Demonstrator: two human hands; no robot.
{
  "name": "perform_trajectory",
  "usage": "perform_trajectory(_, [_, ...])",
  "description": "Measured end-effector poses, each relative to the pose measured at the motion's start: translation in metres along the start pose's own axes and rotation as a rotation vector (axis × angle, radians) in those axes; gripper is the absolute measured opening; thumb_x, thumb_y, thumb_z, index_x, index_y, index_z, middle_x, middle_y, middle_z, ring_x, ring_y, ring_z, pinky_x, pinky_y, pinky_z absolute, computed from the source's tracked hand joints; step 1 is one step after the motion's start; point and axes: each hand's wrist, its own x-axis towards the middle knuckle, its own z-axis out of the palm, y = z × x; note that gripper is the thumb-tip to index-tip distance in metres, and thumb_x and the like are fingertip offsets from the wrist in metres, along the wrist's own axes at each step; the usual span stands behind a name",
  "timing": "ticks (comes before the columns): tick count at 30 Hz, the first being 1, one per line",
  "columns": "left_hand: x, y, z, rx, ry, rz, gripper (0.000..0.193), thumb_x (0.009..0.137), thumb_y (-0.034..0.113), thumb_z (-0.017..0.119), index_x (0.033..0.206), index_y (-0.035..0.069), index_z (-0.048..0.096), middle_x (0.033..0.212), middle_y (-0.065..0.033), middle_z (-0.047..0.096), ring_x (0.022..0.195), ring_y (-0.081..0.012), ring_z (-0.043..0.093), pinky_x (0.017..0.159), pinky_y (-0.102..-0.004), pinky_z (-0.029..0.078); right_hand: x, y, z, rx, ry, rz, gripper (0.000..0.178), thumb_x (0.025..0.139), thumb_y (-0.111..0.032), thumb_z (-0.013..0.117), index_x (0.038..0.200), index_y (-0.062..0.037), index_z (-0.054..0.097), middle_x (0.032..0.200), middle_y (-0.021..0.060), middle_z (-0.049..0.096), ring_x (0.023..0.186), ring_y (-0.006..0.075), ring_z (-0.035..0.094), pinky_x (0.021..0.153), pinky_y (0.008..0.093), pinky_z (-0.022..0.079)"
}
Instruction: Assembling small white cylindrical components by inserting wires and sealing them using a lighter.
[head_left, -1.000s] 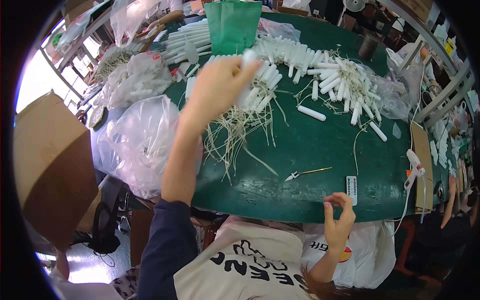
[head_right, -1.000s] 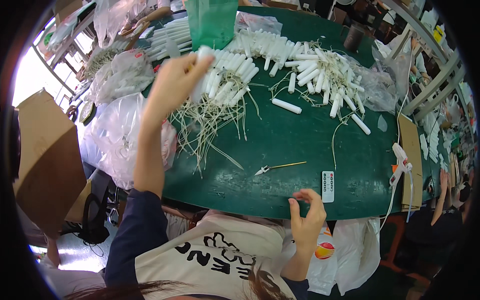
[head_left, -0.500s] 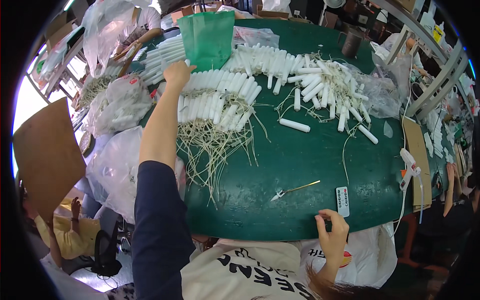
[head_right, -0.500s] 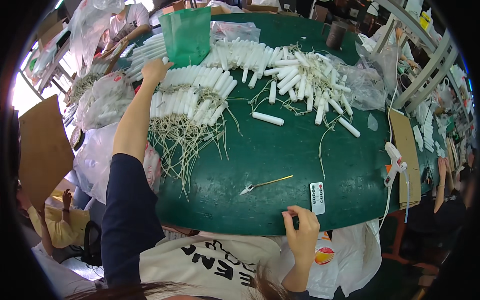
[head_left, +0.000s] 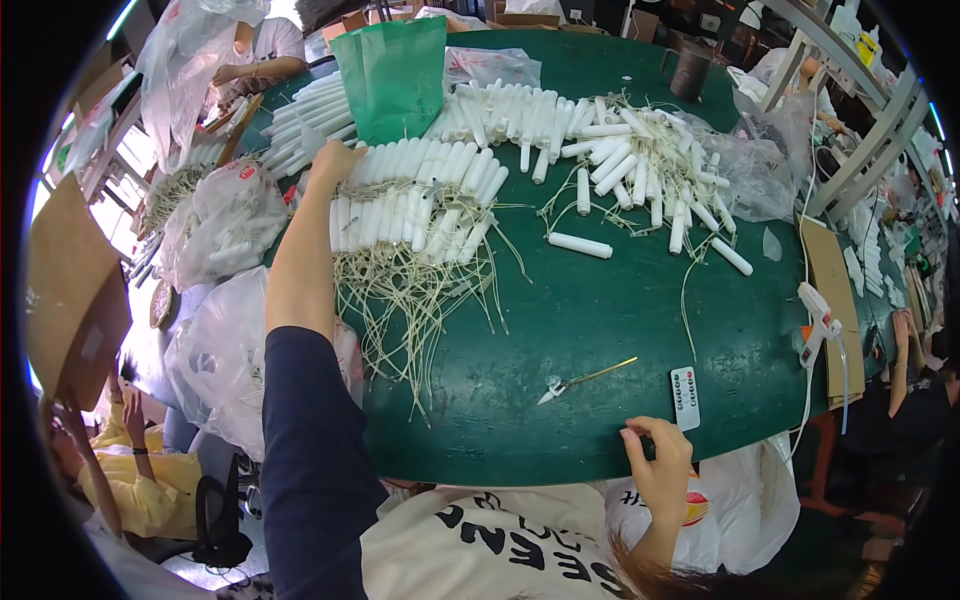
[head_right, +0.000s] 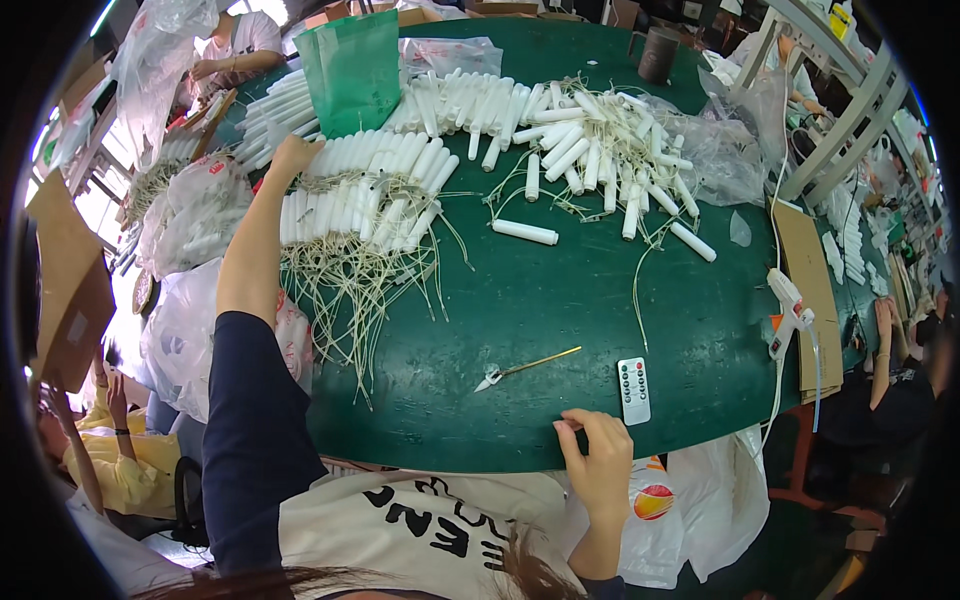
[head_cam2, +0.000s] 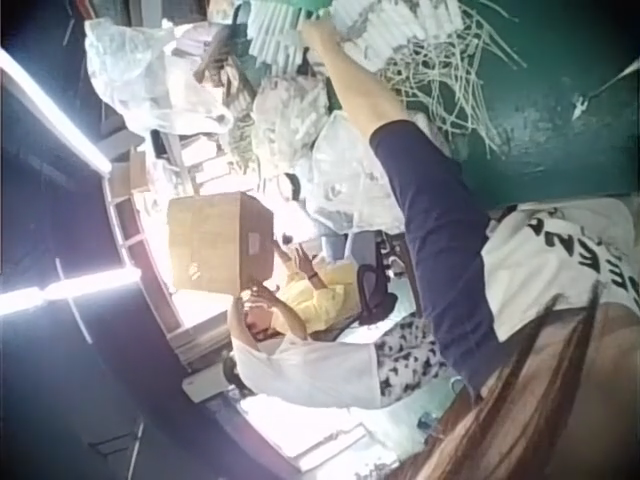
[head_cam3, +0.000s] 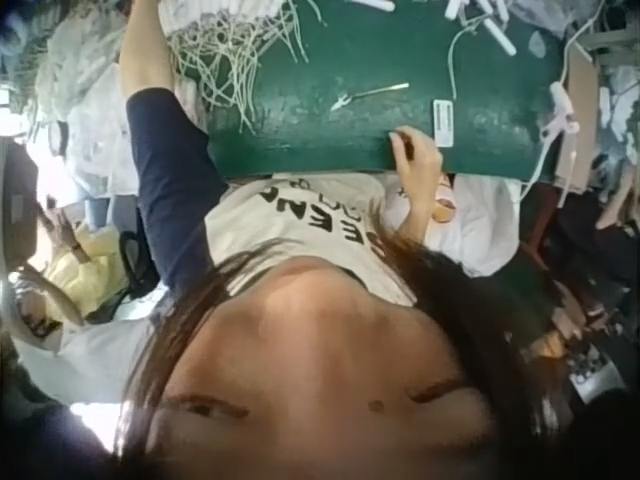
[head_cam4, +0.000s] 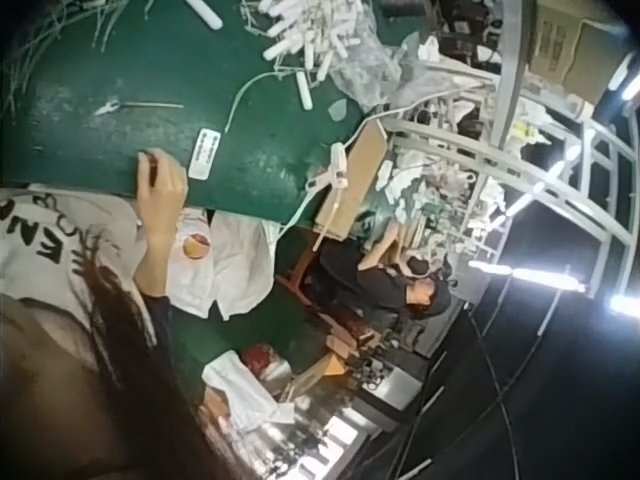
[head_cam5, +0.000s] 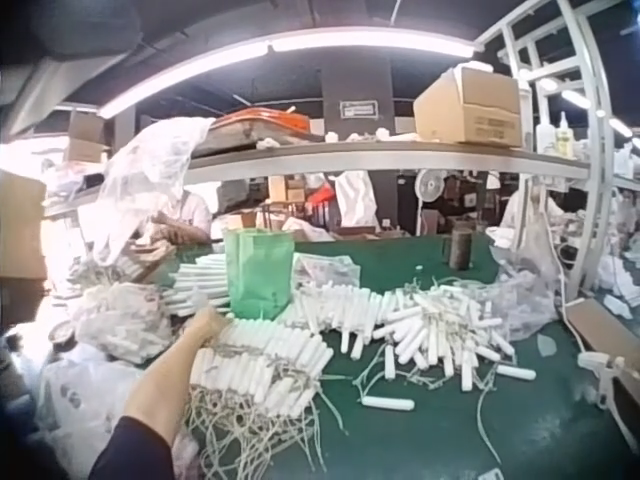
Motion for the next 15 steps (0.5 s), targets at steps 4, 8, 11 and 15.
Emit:
perform_trajectory(4, [0.001,0.001,-0.004,0.014,0.085,0.022,0.055,0.081,0.052,0.058,0.098,0.0,0.067,0.102,-0.0229,0.065,0.099,-0.039,0.061,0.085,-0.0448,0.048,0.001,-0.002,0.001,-0.002,-0.022,-0.026,0.009,0.077,-0.003,0.067,0.085,0.0,0.063,0.078,0.0114,0.065,0.071,0.0247,0.062,0.064,0.0317,0.047])
perform_trajectory(8, [-0.032,0.059,-0.031,-0.021,0.205,0.177,0.049,0.086,0.049,0.052,0.095,0.004,0.068,0.096,-0.023,0.065,0.094,-0.0397,0.062,0.08,-0.0458,0.048,-0.001,0.001,0.003,-0.004,-0.018,-0.066,0.01,0.077,-0.003,0.067,0.085,0.0,0.063,0.078,0.0112,0.065,0.069,0.0236,0.062,0.061,0.031,0.047])
perform_trajectory(11, [-0.071,0.132,-0.029,-0.093,0.181,0.478,0.044,0.085,0.045,0.055,0.097,0.005,0.068,0.085,-0.0181,0.068,0.082,-0.0357,0.065,0.073,-0.0423,0.05,0.0,0.009,0.013,0.075,0.021,-0.085,0.01,0.078,-0.003,0.068,0.087,-0.0004,0.064,0.075,0.0098,0.064,0.062,0.0188,0.059,0.055,0.0283,0.045])
perform_trajectory(15, [-0.158,0.215,0.013,-0.087,-0.061,0.856,0.036,0.078,0.045,0.063,0.089,0.012,0.07,0.088,-0.0115,0.069,0.082,-0.0316,0.065,0.073,-0.0413,0.05,0.003,0.012,0.024,0.092,0.052,-0.064,0.012,0.077,-0.002,0.068,0.089,-0.0007,0.064,0.067,0.0065,0.059,0.052,0.0132,0.05,0.048,0.0257,0.038])
